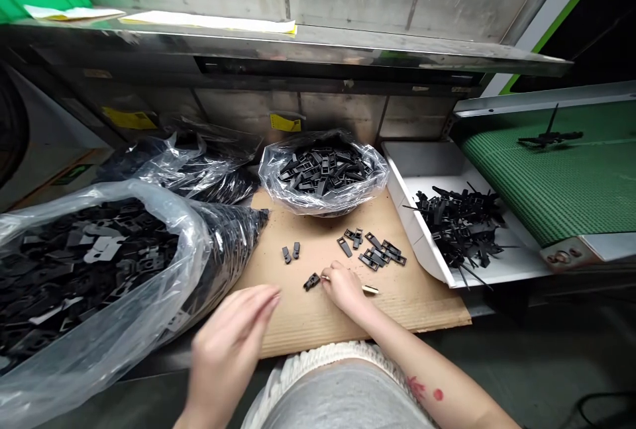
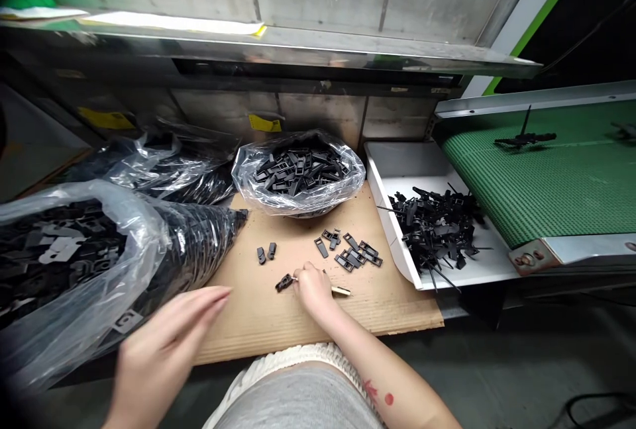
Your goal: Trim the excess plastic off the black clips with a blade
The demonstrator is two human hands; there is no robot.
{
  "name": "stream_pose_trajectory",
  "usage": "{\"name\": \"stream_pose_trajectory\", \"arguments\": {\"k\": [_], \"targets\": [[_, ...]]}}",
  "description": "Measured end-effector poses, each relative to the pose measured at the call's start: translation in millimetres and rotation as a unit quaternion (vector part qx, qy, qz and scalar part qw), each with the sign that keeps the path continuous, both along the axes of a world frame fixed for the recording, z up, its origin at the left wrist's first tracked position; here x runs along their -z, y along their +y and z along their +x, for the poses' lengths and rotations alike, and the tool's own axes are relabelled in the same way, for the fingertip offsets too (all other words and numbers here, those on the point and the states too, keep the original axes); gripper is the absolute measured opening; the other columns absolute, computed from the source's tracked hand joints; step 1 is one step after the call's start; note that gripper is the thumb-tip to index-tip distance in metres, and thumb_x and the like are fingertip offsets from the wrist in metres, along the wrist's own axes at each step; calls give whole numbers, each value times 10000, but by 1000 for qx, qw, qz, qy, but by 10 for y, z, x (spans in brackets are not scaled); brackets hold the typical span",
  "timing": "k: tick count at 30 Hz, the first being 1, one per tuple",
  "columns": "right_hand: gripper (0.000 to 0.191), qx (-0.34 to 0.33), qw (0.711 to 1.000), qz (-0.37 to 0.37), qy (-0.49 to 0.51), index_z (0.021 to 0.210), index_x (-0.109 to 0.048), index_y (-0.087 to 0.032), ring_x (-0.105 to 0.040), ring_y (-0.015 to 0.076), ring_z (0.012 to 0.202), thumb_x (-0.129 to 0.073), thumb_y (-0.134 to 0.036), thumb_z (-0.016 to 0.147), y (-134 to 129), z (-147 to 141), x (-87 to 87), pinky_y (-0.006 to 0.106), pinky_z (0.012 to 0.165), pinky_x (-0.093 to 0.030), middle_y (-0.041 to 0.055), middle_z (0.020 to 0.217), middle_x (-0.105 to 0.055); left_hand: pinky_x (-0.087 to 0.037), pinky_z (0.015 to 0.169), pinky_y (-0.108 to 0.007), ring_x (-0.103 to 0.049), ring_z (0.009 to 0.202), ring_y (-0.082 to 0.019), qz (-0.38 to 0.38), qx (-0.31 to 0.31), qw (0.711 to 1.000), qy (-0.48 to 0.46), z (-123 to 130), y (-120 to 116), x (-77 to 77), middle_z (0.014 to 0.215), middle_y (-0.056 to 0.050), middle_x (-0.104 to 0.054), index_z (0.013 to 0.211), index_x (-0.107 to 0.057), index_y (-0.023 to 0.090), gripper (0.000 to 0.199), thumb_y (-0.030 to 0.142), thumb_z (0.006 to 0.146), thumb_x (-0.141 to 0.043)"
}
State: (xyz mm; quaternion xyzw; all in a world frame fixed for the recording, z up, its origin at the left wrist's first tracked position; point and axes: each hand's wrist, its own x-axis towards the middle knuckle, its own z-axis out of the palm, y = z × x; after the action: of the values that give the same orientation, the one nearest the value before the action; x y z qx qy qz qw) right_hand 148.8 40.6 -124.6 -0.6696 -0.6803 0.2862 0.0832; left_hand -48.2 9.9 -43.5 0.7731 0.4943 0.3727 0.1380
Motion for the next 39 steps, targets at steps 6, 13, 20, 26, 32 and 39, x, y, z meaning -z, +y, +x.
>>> {"name": "stream_pose_trajectory", "arguments": {"k": [6,13,20,26,32,39], "targets": [[187,18,998,31,43,1021,-585,-150,-577,170,915,-480,-211,878,-99,254,-188,337,831,-447,76,1029,-605,-441,839,-411,-566,961,-225,-161,-23,976,143,503,347,712,1005,-78,-637,942,-615,167,208,309,810,-542],[340,25,991,75,107,1190,-510,-144,-569,209,966,-395,-273,898,-421,347,-434,310,819,-435,112,1048,-610,-433,874,-436,-562,990,-211,-215,6,969,126,804,424,715,1000,-63,-630,929,-611,150,168,260,817,-552],[263,36,950,252,179,1038,-589,-159,-576,182,764,-367,-201,903,-750,364,-938,283,690,-433,75,842,-628,-513,814,-271,-636,930,-185,-214,89,970,-68,643,83,-82,1047,-60,-669,1090,-595,189,326,331,800,-544],[205,-19,932,318,175,910,-606,-142,-556,171,655,-404,-146,874,-822,299,-1084,279,609,-412,71,735,-611,-503,753,-169,-642,844,-140,-128,123,972,-153,664,-21,-333,902,-7,-697,906,-686,248,172,202,760,-609],[188,-37,928,334,159,874,-596,-142,-555,173,658,-408,-138,867,-840,271,-1158,280,608,-408,74,726,-608,-487,804,-175,-628,893,-140,-59,142,979,-132,634,-33,-339,912,-4,-694,929,-665,231,191,154,770,-591],[201,11,923,361,128,892,-610,-134,-544,177,653,-412,-129,861,-749,383,-1100,288,605,-411,78,710,-598,-460,912,-244,-638,942,-158,-35,160,979,-119,607,-45,-361,914,20,-715,962,-655,255,209,187,771,-603]]}}
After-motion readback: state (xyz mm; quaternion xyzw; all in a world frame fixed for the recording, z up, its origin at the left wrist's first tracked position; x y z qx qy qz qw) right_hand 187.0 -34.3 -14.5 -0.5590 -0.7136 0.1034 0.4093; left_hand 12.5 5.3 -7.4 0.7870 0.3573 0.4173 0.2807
